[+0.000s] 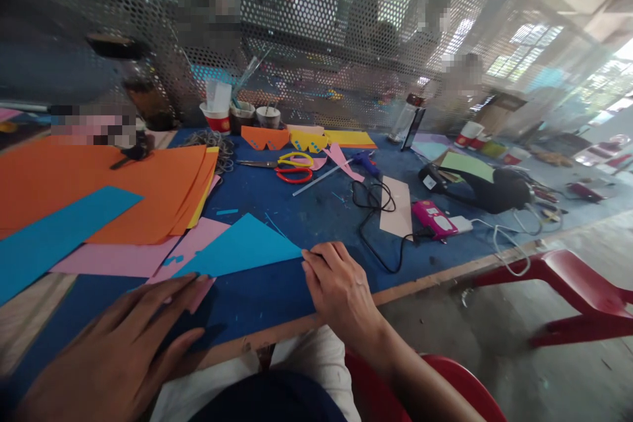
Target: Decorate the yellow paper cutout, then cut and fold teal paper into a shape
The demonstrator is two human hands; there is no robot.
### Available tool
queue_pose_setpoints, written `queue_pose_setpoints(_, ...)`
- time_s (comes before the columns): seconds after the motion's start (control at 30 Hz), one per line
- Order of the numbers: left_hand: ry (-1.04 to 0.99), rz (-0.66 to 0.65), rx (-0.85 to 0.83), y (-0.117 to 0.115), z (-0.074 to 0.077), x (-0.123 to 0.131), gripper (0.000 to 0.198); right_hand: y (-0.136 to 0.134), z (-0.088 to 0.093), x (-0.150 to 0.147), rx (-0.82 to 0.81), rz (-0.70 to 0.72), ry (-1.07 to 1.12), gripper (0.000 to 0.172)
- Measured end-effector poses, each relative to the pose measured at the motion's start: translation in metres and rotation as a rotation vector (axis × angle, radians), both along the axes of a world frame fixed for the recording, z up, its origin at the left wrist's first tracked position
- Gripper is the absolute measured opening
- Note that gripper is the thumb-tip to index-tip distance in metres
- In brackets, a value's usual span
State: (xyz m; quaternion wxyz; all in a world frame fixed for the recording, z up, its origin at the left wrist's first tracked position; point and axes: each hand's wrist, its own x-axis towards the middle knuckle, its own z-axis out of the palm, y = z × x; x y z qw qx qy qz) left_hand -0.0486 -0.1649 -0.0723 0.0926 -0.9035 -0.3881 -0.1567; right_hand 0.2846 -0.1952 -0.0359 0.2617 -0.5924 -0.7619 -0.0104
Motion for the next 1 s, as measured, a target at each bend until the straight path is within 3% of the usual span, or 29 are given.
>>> queue_pose_setpoints(0.13,-0.017,0.040,-0.026,-0.002,-0.003,-0.009,0.055,0.001,-0.001,0.001,0.006,-0.004,-0.031,0.028)
queue_pose_setpoints(0.33,-0.053,0.083,-0.067,-0.004,0.000,-0.001,0.050,0.010,0.009,-0.001,0.025,0.012,-0.207,0.021)
queue_pose_setpoints(0.53,-0.017,0.033,0.017,0.002,0.008,-0.001,0.045,0.028,0.022,-0.023,0.039,0.214,-0.211,0.019)
queue_pose_setpoints(0.7,-0.066,0.005,0.059,0.005,0.023,0.006,0.040,0.043,0.015,-0.031,0.050,0.299,-0.265,0.015)
queue_pose_setpoints(1.0,-0.164,-0.096,0.036,0.033,0.025,0.014,0.035,0.046,0.008,-0.027,0.155,0.364,-0.374,0.017)
